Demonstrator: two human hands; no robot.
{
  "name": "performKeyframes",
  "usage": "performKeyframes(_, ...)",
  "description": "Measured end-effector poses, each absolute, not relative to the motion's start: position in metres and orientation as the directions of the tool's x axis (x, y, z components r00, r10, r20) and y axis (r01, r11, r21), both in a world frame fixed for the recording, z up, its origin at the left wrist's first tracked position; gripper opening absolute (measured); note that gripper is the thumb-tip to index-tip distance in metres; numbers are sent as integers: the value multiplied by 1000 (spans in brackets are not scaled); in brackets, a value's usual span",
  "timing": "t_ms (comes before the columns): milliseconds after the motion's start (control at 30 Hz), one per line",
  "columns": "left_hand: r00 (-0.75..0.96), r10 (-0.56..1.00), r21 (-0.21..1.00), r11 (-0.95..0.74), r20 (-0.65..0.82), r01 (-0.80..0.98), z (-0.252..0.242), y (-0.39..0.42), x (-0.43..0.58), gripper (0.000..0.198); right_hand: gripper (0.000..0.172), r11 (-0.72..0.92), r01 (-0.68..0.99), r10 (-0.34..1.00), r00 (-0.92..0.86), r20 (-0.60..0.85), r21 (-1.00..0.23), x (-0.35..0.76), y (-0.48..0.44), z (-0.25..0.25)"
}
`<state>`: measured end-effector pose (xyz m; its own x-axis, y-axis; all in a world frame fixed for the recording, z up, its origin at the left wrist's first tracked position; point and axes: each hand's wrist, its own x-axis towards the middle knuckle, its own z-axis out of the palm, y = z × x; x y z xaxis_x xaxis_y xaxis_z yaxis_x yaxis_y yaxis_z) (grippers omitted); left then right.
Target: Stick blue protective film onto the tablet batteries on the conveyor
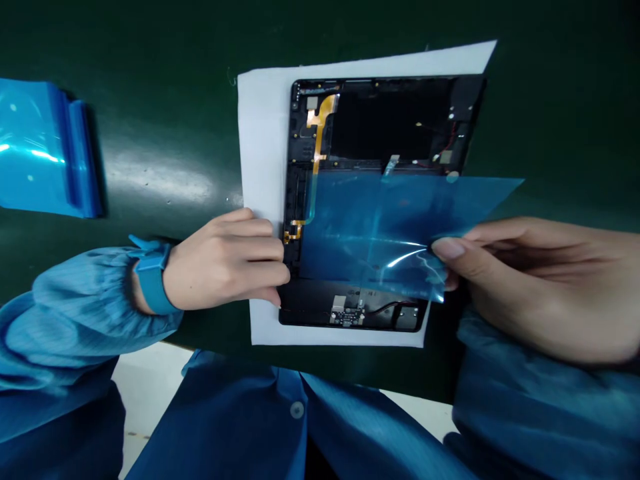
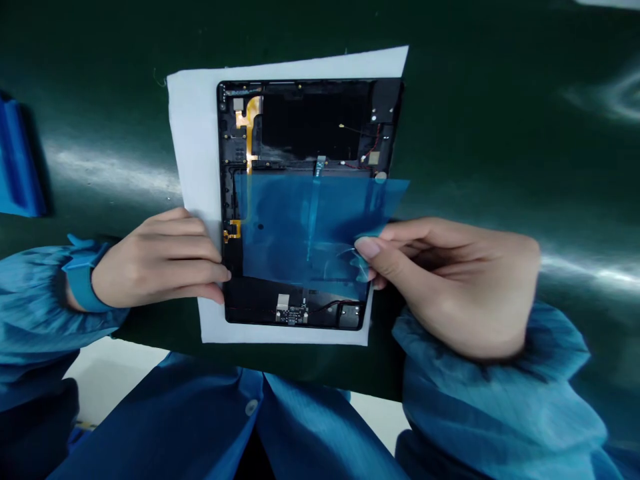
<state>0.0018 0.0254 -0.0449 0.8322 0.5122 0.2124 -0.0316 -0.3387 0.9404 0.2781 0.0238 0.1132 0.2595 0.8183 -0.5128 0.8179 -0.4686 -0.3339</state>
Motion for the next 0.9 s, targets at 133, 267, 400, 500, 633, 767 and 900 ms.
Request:
performKeyframes(133,831,516,948,-316,206,-39,-45,26,2,35,10,-455,823,825,246,-508,-341,279,24,113)
performKeyframes(267,809,540,952,-298,230,-72,-45,25,2,30,10,-469,815,817,255,-517,-339,277,25,113)
performKeyframes(400,798,551,953,-289,244,-91,-45,25,1,25,10,-468,815,816,249,-521,-342,276,26,113)
performKeyframes(500,794,549,946,-311,262,-97,-46,25,1,25,10,-454,819,825,238,-513,-350,277,26,112)
performKeyframes(633,816,528,945,-322,235,-63,-45,25,1,30,10,-474,810,812,252,-526,-344,277,26,113)
performKeyframes(767,807,534,934,-352,252,-59,-44,25,1,31,10,-480,803,811,251,-529,-355,276,27,113)
performKeyframes(900,784,550,920,-387,288,-66,-44,25,1,29,10,-481,801,806,245,-539,-355,276,27,112)
